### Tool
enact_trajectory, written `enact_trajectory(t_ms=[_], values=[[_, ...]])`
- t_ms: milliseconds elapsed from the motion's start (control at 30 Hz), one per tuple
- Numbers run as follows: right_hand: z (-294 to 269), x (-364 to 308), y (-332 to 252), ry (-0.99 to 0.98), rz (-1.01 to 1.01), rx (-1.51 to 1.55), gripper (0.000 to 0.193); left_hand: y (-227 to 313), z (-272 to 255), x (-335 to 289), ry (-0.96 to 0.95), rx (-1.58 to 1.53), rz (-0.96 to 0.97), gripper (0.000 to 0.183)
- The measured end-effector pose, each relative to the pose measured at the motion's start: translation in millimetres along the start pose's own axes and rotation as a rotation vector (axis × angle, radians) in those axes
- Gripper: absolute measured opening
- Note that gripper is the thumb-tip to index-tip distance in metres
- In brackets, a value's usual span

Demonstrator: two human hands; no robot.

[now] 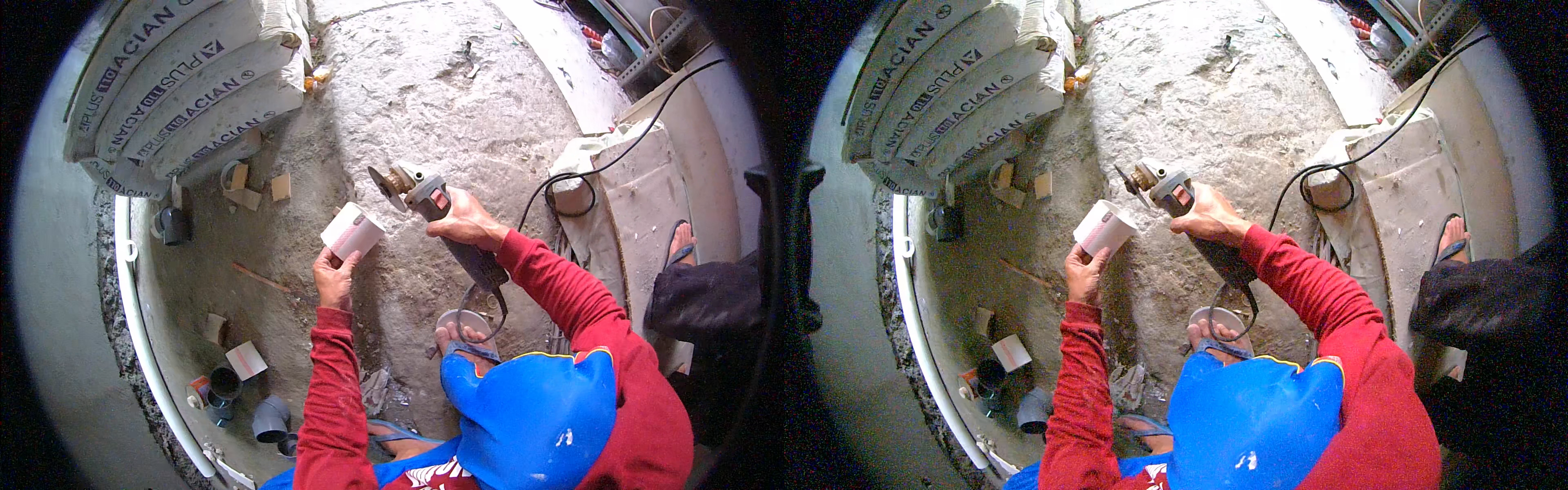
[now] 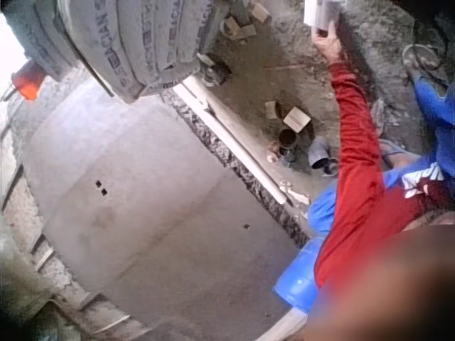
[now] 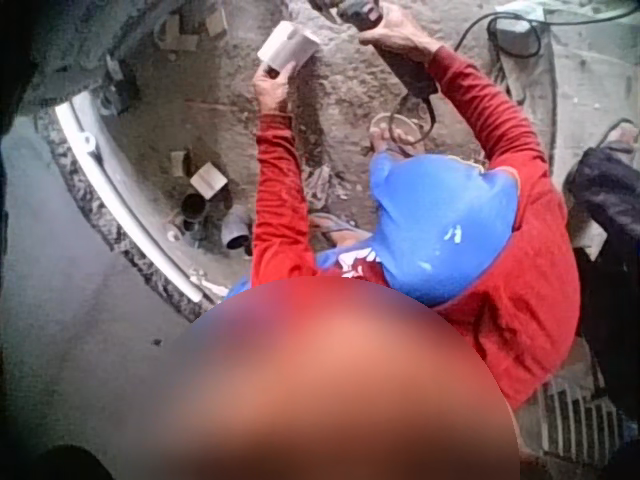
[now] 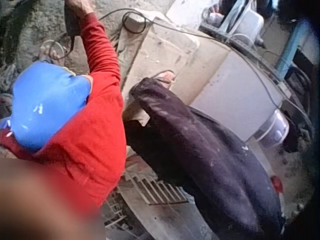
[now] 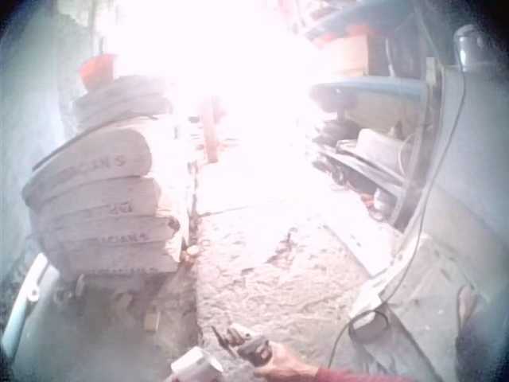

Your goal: The person uses an angle grinder to cut a white PVC pipe segment while sitting on the floor. After cutting, they inspect the piece, then pick up a grey PVC elbow fitting and apply glue from a tube to the inside of the fitting.

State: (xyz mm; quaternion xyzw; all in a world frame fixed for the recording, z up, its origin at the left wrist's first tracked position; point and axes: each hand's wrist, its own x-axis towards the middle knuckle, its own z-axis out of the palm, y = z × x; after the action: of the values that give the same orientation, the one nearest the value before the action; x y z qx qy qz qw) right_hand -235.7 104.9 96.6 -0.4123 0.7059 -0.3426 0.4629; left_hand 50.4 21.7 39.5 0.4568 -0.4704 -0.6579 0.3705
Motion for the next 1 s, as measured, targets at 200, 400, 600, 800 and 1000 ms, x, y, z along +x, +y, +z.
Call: enact_trajectory(t_ms=[200, 400, 600, 800, 1000], values=[[1.6, -1.6, 2.4, 0.019, 0.034, -0.052, 0.06, -10.5, -6.7, 1.6, 0.038, 0.005, -0.019, 0.032], [3.6, 2.4, -0.1, 0.021, 0.019, -0.05, 0.061, -10.3, -8.7, 3.1, 0.023, 0.09, -0.005, 0.035], [2.7, 4.7, -5.5, -0.03, 0.036, -0.052, 0.059, -10.7, -12.6, 8.0, 0.029, 0.3, -0.059, 0.034], [5.4, 3.9, -6.5, 0.009, -0.041, 0.034, 0.054, 5.3, -24.0, 15.0, -0.073, -0.142, -0.139, 0.036], [2.9, 4.7, -3.7, 0.021, 0.023, 0.022, 0.053, 11.6, -28.2, 20.6, -0.144, -0.164, -0.231, 0.037]])
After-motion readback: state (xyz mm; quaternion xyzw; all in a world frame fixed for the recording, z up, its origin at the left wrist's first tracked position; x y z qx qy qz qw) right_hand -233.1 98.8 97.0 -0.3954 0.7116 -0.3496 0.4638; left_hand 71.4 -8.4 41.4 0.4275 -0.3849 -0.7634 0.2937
